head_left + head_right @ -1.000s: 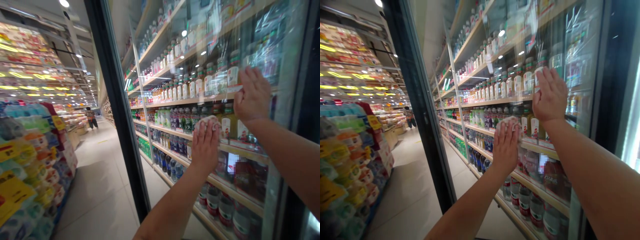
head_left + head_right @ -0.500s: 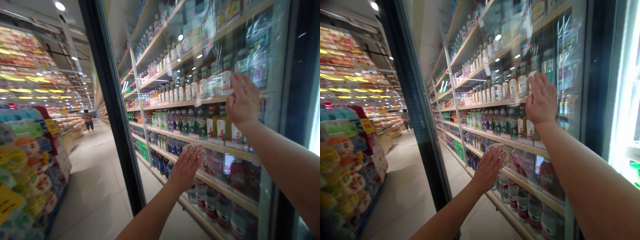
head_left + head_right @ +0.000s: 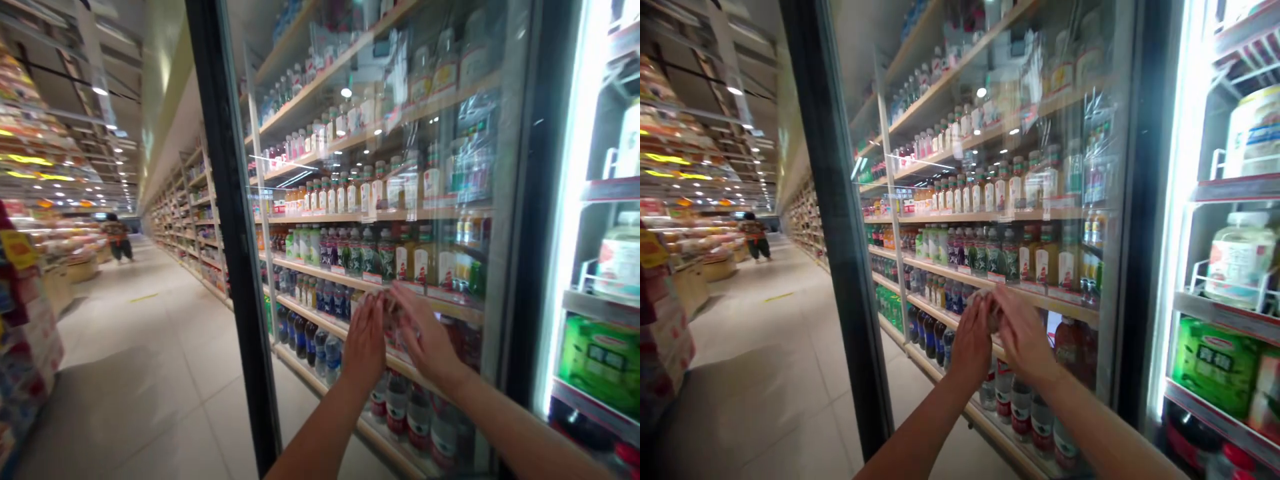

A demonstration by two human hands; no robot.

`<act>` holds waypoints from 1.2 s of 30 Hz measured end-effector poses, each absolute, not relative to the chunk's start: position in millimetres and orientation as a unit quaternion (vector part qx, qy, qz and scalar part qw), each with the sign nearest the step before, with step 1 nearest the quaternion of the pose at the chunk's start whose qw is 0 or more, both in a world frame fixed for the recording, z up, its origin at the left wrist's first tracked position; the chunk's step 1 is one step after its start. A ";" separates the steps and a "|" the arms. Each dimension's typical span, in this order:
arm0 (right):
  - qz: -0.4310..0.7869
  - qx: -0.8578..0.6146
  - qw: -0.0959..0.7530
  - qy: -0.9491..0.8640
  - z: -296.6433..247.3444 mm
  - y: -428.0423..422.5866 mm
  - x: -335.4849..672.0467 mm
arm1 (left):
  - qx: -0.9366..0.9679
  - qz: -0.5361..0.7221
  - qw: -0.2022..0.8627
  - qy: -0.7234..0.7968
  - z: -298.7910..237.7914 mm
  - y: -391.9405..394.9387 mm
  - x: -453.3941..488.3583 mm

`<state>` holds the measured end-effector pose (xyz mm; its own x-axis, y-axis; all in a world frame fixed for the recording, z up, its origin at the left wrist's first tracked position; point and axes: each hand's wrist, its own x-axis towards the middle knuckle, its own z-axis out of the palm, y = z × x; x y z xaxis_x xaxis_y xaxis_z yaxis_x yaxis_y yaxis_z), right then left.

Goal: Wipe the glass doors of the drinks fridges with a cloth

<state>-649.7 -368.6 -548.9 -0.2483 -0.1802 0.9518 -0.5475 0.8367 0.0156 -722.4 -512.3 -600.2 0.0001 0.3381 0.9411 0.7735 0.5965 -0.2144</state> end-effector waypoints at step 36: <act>0.098 0.276 0.653 -0.698 -549.6 -456.6 -702.3 | -0.327 -0.096 0.647 -0.682 -561.2 -637.4 -757.0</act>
